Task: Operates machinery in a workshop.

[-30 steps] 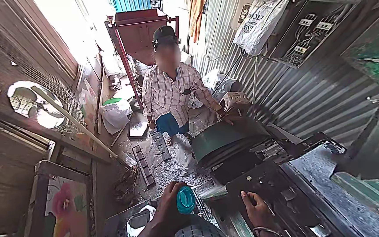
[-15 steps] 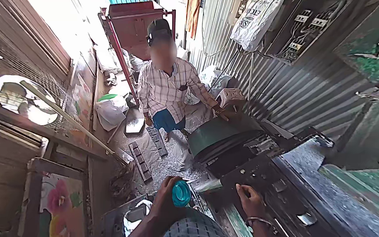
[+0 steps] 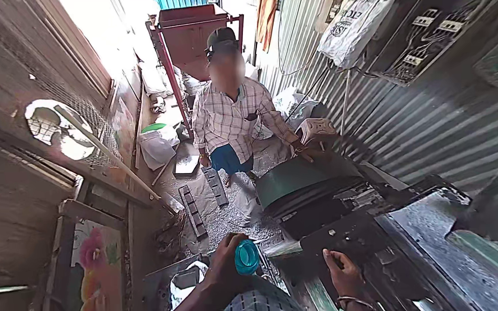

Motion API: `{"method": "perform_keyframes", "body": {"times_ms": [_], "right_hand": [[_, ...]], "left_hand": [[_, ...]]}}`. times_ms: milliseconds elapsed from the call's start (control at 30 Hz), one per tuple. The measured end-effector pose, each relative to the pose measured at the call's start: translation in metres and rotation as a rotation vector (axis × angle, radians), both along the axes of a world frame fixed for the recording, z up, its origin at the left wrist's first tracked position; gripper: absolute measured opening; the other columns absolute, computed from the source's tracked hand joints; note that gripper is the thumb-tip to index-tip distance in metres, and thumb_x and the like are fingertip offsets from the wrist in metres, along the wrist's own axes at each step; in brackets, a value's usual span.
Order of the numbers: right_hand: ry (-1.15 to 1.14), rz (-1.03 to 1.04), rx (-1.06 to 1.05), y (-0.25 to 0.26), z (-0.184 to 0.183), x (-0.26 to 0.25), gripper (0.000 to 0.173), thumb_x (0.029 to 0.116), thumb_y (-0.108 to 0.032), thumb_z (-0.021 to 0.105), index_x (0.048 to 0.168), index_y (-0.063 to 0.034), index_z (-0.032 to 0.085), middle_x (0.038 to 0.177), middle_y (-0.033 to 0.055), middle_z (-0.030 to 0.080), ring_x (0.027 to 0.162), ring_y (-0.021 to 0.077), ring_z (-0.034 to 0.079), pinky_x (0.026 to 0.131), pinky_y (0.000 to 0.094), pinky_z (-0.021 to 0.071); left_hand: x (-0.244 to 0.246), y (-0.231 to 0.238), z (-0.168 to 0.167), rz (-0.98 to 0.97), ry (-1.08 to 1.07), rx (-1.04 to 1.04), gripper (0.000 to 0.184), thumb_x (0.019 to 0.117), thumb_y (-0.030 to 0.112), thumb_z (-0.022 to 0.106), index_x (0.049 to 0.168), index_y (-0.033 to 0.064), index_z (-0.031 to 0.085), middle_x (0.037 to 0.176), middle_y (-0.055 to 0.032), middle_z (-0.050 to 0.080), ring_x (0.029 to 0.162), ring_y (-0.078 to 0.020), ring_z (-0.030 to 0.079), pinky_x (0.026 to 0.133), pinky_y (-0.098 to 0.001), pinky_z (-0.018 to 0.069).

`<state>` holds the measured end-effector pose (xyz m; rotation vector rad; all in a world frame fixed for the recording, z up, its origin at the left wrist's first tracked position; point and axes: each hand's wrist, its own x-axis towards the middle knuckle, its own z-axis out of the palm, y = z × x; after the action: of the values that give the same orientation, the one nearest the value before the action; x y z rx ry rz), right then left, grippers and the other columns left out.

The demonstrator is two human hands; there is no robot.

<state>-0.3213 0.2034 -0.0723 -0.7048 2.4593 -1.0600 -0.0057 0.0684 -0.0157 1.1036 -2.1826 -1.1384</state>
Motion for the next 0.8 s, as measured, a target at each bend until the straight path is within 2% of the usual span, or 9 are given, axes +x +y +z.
{"method": "perform_keyframes", "body": {"times_ms": [133, 333, 633, 700, 800], "right_hand": [[0.009, -0.022, 0.012, 0.0007, 0.0035, 0.0005, 0.026, 0.0986, -0.018, 0.069, 0.103, 0.0085, 0.070, 0.094, 0.0259, 0.068, 0.089, 0.0355, 0.064, 0.085, 0.0570, 0.0484], [0.044, -0.003, 0.011, 0.0003, 0.0043, 0.0015, 0.027, 0.0983, -0.018, 0.068, 0.101, 0.0088, 0.071, 0.096, 0.0280, 0.069, 0.093, 0.0395, 0.065, 0.087, 0.0614, 0.0472], [0.043, -0.024, 0.026, -0.0007, 0.0039, 0.0025, 0.028, 0.0985, -0.019, 0.069, 0.102, 0.0084, 0.070, 0.096, 0.0271, 0.068, 0.089, 0.0378, 0.063, 0.084, 0.0598, 0.0468], [0.062, -0.012, 0.047, -0.0009, 0.0066, 0.0006, 0.031, 0.0986, -0.022, 0.068, 0.103, 0.0079, 0.071, 0.098, 0.0290, 0.069, 0.094, 0.0417, 0.065, 0.087, 0.0636, 0.0463], [0.059, -0.007, 0.050, -0.0009, 0.0059, 0.0016, 0.029, 0.0995, -0.021, 0.068, 0.103, 0.0076, 0.071, 0.099, 0.0285, 0.069, 0.096, 0.0409, 0.065, 0.090, 0.0626, 0.0460]], "left_hand": [[-0.0020, -0.0005, -0.0013, -0.015, -0.006, 0.027, 0.090, 0.0542, 0.033, 0.097, 0.134, 0.0123, 0.062, 0.129, -0.0103, 0.065, 0.119, -0.0219, 0.063, 0.102, -0.0417, 0.0541], [-0.0016, -0.0004, -0.0010, -0.016, 0.018, 0.024, 0.087, 0.0564, 0.031, 0.096, 0.134, 0.0116, 0.062, 0.128, -0.0105, 0.065, 0.119, -0.0217, 0.063, 0.103, -0.0407, 0.0539], [-0.0008, 0.0003, 0.0016, -0.013, 0.016, 0.027, 0.086, 0.0570, 0.032, 0.096, 0.134, 0.0131, 0.062, 0.128, -0.0120, 0.065, 0.119, -0.0242, 0.062, 0.102, -0.0429, 0.0534], [-0.0021, -0.0004, 0.0034, -0.012, 0.007, 0.040, 0.087, 0.0568, 0.034, 0.096, 0.133, 0.0125, 0.062, 0.128, -0.0119, 0.064, 0.119, -0.0238, 0.062, 0.103, -0.0427, 0.0532], [-0.0002, -0.0004, 0.0051, -0.020, -0.011, 0.054, 0.087, 0.0575, 0.035, 0.096, 0.134, 0.0124, 0.062, 0.129, -0.0110, 0.064, 0.121, -0.0231, 0.061, 0.104, -0.0419, 0.0523]]}}
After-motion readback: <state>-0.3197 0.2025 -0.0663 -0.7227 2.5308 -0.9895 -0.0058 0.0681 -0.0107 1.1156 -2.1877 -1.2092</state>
